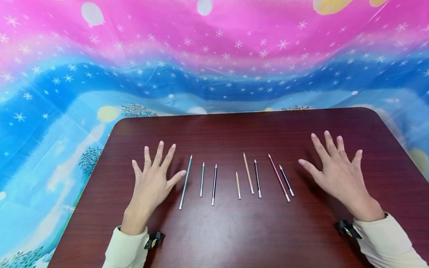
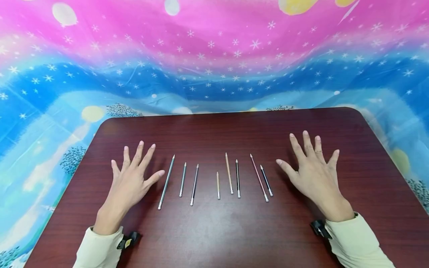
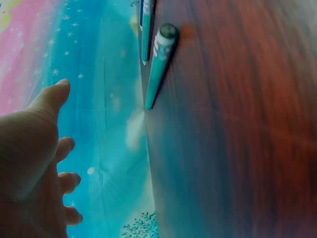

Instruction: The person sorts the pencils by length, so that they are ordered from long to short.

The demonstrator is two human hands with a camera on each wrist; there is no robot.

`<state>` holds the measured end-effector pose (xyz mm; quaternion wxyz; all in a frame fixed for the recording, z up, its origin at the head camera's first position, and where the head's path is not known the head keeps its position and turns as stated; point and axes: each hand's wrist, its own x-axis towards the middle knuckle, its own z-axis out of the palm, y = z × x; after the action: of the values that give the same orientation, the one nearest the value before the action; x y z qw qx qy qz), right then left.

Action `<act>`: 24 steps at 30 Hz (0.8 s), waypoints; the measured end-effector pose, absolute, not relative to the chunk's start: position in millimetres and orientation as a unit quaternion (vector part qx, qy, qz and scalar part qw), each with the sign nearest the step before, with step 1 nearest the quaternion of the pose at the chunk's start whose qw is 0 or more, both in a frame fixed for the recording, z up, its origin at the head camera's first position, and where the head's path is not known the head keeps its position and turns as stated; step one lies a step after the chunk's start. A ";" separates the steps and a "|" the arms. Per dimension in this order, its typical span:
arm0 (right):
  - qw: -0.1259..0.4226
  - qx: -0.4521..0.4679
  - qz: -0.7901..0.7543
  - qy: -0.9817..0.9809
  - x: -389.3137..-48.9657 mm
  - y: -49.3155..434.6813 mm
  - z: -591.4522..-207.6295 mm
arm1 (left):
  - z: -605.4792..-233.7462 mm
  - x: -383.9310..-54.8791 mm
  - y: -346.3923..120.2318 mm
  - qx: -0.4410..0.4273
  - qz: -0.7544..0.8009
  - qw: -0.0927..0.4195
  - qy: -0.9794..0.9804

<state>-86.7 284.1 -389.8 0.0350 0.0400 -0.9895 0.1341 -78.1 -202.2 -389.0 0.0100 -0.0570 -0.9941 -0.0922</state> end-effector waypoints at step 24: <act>0.050 0.075 0.326 -0.941 -76.9 234.1 -390.6 | -396.3 -74.9 -196.2 -0.050 -0.325 -0.071 -0.942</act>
<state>-76.9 234.1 -390.6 0.0501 0.0749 -0.9411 0.3259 -74.9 -196.2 -396.3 -0.0707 -0.0499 -0.9417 -0.3252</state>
